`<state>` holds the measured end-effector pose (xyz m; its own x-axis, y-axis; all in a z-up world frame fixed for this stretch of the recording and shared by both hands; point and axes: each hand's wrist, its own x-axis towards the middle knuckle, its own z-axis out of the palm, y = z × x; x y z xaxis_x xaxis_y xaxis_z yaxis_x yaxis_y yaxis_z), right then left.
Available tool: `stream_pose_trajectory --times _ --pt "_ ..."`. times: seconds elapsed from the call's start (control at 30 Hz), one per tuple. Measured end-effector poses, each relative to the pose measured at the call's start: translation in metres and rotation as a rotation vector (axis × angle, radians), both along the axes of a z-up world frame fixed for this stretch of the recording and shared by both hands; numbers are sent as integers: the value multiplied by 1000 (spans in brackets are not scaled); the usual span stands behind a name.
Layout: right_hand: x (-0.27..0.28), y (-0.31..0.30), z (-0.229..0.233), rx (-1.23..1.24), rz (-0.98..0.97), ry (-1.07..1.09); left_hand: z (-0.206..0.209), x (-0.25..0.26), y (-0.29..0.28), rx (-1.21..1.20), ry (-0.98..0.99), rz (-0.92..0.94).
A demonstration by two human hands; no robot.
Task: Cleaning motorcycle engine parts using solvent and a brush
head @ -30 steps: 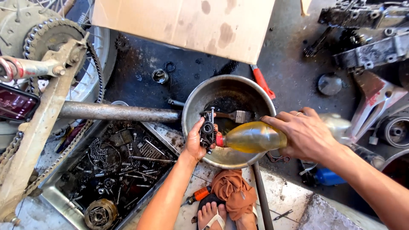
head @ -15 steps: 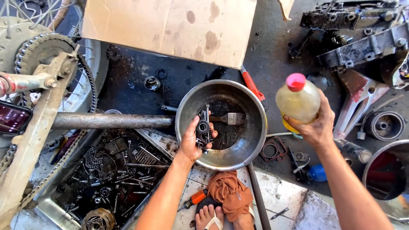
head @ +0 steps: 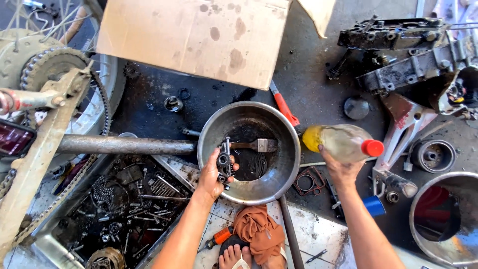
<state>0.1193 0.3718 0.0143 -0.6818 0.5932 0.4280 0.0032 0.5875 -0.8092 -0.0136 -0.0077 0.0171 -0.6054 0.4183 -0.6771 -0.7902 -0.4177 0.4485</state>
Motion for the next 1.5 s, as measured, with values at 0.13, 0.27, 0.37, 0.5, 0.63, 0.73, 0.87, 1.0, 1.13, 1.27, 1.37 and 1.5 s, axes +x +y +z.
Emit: stream_pose_trajectory --times 0.13,0.27,0.37,0.5,0.63,0.73,0.87,1.0,1.13,1.27,1.37,1.5 --pt "-17 -25 36 -160 -6 35 44 -8 16 46 56 -4" --pt "-11 -29 23 -136 -21 21 34 -3 16 7 62 -20" --pt "-2 -53 26 -82 -54 -17 9 6 11 -27 29 -15" --pt "41 -94 13 -84 -149 -90 43 2 19 -31 40 13" --pt "64 -163 56 62 284 -179 60 7 22 17 46 24" --pt "76 -199 73 -15 838 -241 37 20 14 -50 -22 36" --pt "100 -207 53 197 1110 -416 75 21 14 55 19 18" --pt "107 -206 50 248 1066 -388 59 16 10 30 -3 35" --pt "120 -208 25 260 1064 -373 40 25 5 -75 -46 20" --pt "129 -207 10 311 1064 -406 76 16 12 90 41 57" --pt "132 -209 4 302 1063 -406 62 27 2 20 23 68" --pt "127 -210 9 303 1018 -338 41 46 -3 -32 -130 142"
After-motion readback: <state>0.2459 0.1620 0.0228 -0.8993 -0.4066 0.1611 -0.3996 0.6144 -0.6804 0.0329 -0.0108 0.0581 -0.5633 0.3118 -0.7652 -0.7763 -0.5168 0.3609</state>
